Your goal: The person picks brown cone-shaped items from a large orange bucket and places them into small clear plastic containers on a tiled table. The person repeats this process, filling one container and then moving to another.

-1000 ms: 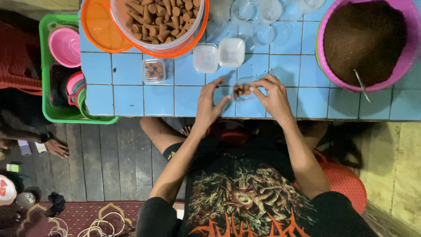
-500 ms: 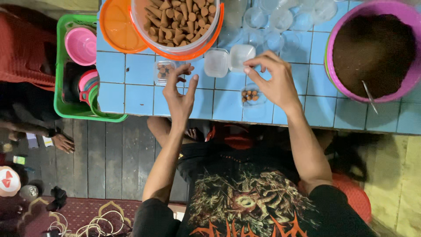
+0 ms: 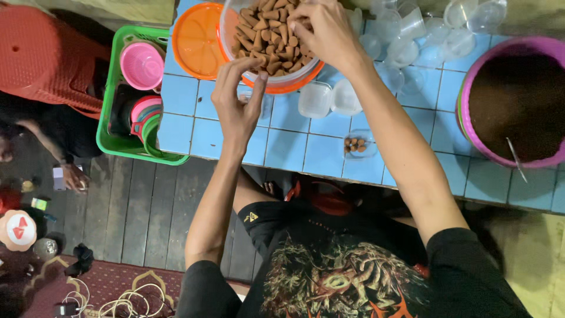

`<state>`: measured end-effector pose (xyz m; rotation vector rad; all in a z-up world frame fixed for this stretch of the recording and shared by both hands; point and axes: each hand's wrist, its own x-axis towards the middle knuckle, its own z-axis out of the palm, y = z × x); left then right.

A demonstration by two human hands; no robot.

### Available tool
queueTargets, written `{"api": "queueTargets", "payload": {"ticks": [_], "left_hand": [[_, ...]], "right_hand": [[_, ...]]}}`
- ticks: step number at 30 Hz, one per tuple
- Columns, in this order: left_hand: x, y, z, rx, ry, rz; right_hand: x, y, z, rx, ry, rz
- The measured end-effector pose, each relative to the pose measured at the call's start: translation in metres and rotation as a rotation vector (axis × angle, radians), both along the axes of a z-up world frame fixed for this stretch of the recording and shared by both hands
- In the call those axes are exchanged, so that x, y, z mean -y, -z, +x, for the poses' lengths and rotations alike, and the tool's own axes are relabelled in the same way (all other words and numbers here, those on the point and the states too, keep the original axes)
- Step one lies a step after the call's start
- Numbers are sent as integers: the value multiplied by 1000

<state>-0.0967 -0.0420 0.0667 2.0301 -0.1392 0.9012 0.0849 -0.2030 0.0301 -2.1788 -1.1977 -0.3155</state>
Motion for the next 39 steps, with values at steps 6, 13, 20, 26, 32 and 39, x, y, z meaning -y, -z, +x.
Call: {"api": "queueTargets", "payload": {"ticks": [6,13,20,26,32,39], "left_hand": [[-12,-4,19,0,-5,19],[-22,5,33,-34,-10,41],[-25,10,49,-193,-64,181],[-28,39,88,-251,-79,475],[-23,56,123,-240,-162,673],[-27,81,145,-293,-50,619]], "right_hand": [[-31,27,18,149,147,-201],[-35,26,14,206,192,-152],[-15,12,9,222,232,19],[20,-7,-13,-4,204,176],[47,-36,-51,-146,207,309],[83,-53,-92,-248,265,338]]}}
